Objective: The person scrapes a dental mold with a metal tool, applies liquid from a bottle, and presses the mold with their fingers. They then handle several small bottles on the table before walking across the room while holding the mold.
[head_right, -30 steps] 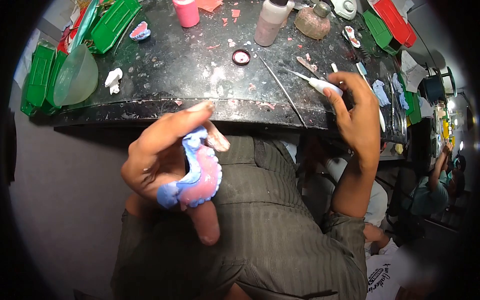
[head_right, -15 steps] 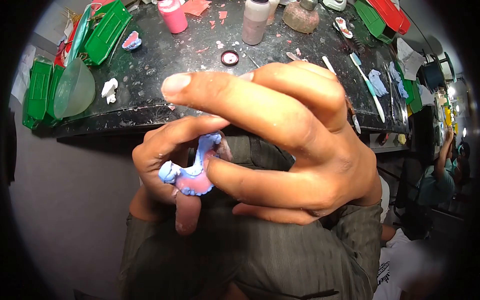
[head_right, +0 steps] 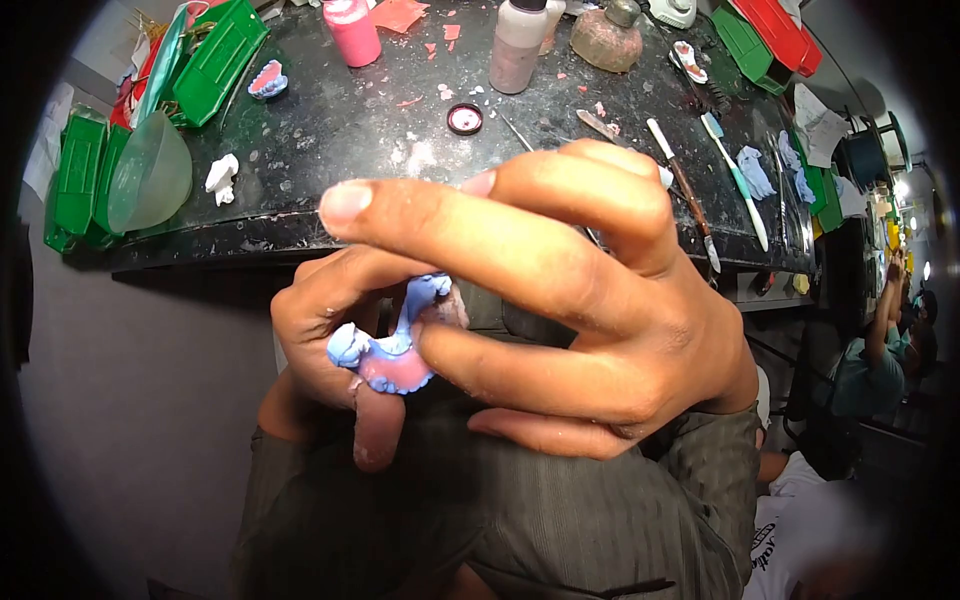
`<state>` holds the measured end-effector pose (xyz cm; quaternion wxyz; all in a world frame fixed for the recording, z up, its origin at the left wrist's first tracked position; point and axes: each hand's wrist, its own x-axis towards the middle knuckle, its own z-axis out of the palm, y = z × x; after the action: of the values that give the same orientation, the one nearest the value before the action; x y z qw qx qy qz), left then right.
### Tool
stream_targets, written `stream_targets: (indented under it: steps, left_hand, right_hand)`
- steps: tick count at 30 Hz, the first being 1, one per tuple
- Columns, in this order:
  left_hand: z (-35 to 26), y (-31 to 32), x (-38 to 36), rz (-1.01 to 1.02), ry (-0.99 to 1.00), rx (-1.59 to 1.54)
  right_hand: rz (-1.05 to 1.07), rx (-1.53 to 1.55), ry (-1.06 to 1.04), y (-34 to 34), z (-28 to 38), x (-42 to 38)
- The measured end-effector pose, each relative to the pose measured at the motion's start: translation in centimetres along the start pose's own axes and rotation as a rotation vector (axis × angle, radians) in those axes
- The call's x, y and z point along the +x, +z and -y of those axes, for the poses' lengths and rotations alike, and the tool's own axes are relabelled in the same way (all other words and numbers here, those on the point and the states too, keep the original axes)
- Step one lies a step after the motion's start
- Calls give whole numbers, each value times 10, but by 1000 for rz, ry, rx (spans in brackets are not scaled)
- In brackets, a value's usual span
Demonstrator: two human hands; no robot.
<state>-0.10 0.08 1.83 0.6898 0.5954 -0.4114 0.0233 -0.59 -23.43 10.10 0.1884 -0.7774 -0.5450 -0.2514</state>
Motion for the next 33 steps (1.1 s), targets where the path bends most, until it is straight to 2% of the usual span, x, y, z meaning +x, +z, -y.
stream_targets:
  steps: [4, 8, 11, 14, 16, 18, 23, 25, 28, 30, 32, 33]
  left_hand:
    - [0, -1, -1, 6, -19, -30]
    - [-2, -2, 2, 29, -7, -35]
    - [-3, -1, 0, -6, -34, -5]
    - [-1, -2, 1, 4, 24, -14]
    - [-2, -1, 0, -21, 12, -5]
    - [-3, -2, 1, -10, -2, -12]
    - [2, 2, -4, -58, -44, -9]
    - [6, 1, -2, -59, 44, 14]
    - [7, 6, -3, -116, 57, -54]
    - [7, 4, -2, -97, 42, -27]
    - [6, 2, -2, -76, 29, 0]
    - [4, 1, -2, -66, 24, 12]
  right_hand:
    - [-9, 81, 85, -4, 5, -2]
    - [64, 27, 126, -7, 5, 0]
    - [20, 26, 61, -2, 3, -3]
    - [-18, 29, 6, 0, 3, -3]
    - [-32, 43, 31, -2, 7, -2]
    - [36, -3, 166, -8, 12, 1]
    - [37, -19, 109, 0, 11, -4]
    - [54, -2, 103, -4, 12, -5]
    - [55, 33, 79, -5, 14, -7]
    - [10, 41, 135, -5, 15, -11]
    - [110, -57, 264, -13, 23, -1]
    - [125, -66, 257, -12, 22, 0]
